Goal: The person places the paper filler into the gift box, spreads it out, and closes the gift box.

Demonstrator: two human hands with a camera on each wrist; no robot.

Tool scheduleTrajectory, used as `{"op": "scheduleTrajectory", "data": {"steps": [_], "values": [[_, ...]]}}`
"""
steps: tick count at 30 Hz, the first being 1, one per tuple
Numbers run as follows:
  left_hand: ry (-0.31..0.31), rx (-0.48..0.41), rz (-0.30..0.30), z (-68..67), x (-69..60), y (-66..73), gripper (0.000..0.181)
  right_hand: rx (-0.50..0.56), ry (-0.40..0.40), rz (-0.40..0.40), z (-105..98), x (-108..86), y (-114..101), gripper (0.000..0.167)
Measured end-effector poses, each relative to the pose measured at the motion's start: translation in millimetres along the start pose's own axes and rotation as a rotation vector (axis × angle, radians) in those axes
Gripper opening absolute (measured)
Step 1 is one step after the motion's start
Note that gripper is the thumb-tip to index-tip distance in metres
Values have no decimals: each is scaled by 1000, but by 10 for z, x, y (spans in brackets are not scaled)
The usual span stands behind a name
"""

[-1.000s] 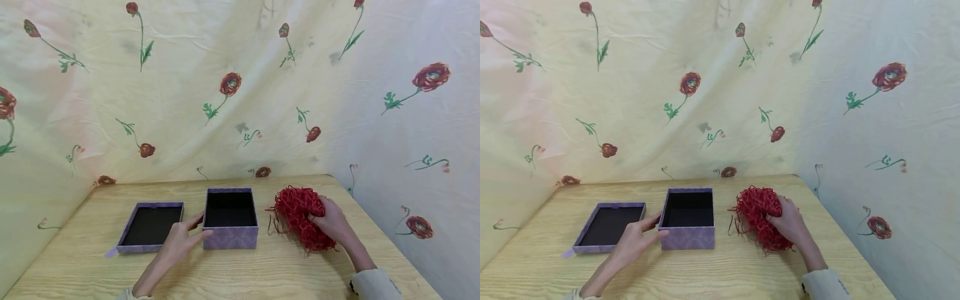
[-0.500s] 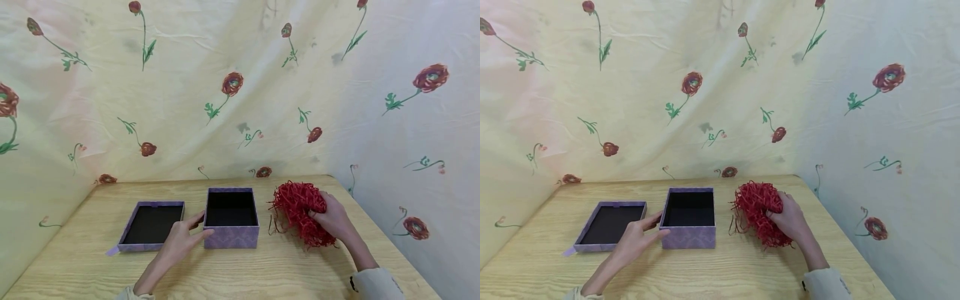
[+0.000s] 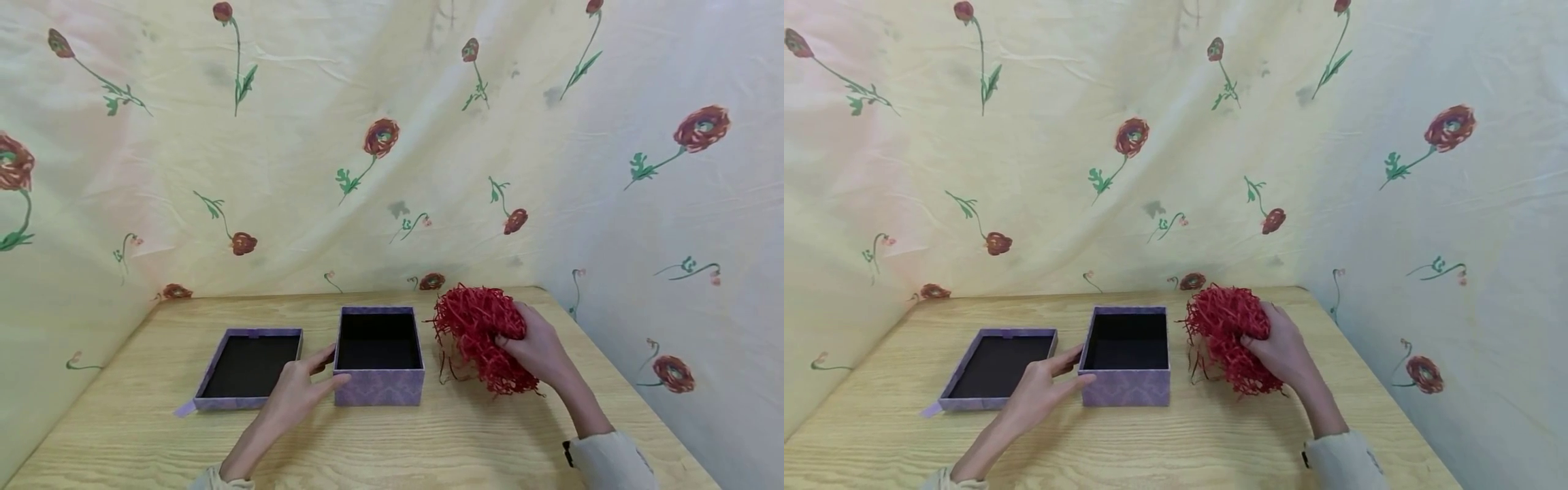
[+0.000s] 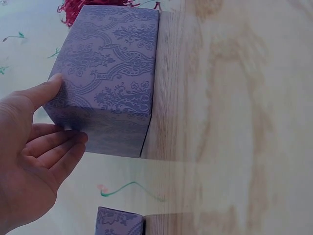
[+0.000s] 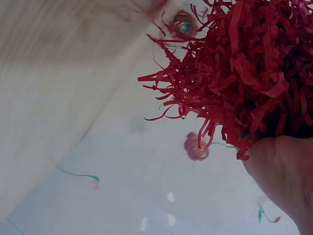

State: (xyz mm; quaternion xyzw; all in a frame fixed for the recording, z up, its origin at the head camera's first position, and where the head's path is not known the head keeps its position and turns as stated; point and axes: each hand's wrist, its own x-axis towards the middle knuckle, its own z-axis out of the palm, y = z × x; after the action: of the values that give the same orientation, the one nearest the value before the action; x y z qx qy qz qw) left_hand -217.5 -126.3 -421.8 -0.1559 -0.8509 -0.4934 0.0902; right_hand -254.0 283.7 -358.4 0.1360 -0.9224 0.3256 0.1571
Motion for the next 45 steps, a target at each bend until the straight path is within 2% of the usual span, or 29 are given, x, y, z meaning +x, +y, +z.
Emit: {"op": "scheduleTrajectory", "data": {"steps": [12,19,30,45], "values": [[3,10,22,7,10,-27,66,80,-4,-53,36,102,-254,62],[-16,-10,-9,1,15,-32,68,113,-9,-89,103,163,-344,61],[-8,-12,-3,0,17,-25,66,110,-51,-202,283,280,-558,56],[14,9,5,19,28,-34,65,117,-109,-254,483,392,-780,62]]}}
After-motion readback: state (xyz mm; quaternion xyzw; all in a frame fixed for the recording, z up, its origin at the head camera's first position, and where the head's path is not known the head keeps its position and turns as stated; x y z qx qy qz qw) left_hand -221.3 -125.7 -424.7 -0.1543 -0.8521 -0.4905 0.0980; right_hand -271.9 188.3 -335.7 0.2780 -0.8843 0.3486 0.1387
